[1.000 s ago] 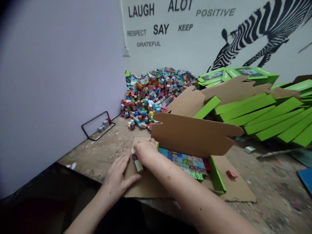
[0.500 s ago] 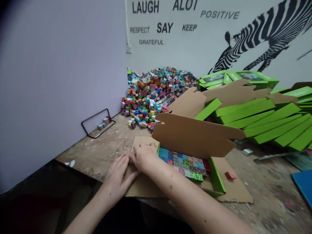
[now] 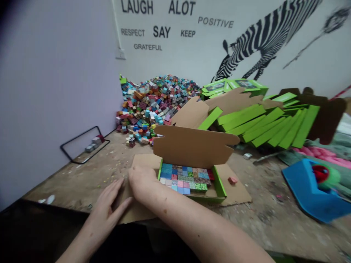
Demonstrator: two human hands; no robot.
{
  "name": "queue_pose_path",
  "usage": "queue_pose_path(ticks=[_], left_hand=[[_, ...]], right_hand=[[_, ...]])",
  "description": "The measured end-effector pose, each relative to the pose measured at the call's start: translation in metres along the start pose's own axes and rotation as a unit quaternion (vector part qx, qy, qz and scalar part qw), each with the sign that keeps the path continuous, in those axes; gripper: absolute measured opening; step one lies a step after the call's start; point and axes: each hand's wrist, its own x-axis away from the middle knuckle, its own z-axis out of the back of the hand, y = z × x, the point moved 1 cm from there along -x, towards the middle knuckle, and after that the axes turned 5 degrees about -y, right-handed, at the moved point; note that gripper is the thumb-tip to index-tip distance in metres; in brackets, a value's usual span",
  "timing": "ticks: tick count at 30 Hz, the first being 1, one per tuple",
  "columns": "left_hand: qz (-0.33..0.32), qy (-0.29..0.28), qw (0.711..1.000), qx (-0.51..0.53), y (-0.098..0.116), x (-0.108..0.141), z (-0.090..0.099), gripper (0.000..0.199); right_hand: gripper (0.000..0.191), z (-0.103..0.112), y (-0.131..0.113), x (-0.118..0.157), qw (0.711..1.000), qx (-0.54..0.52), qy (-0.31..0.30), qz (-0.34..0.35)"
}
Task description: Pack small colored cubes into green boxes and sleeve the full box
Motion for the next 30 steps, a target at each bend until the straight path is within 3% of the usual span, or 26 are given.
queue_pose_path(ticks=[3,7,10,12,16,19,24,30], left_hand=[[0.005,-0.003,1.0,0.031,-0.003,0.001,0.004,0.051],[0.014,-0.006,0.999,0.05,-0.001,-0.001,0.011,0.046],[-0.002,-0.012,0.998,0.063,0.006,-0.005,0.016,0.045],[-0.021,-0.011,0.997,0.068,0.014,-0.009,0.018,0.045],[-0.091,-0.014,0.993,0.069,0.043,-0.022,0.017,0.045],[-0.164,-0.064,0.982,0.068,0.073,-0.035,0.008,0.05],[-0.261,-0.138,0.955,0.029,0.114,-0.051,-0.016,0.047],[-0.27,-0.205,0.941,-0.02,0.126,-0.062,-0.022,0.049]], right_hand=[[0.032,0.007,0.001,0.009,0.999,-0.005,0.019,0.041],[0.021,0.031,0.008,0.039,0.985,-0.066,0.113,0.109],[0.025,0.048,0.03,0.072,0.97,-0.124,0.161,0.131],[0.03,0.053,0.052,0.095,0.975,-0.133,0.15,0.093],[0.032,0.043,0.099,0.137,0.988,-0.109,0.112,-0.005],[0.035,0.023,0.121,0.157,0.991,-0.077,0.103,-0.034],[0.033,0.003,0.129,0.164,0.99,-0.087,0.107,-0.007],[0.03,0.004,0.134,0.161,0.989,-0.122,0.085,0.006]])
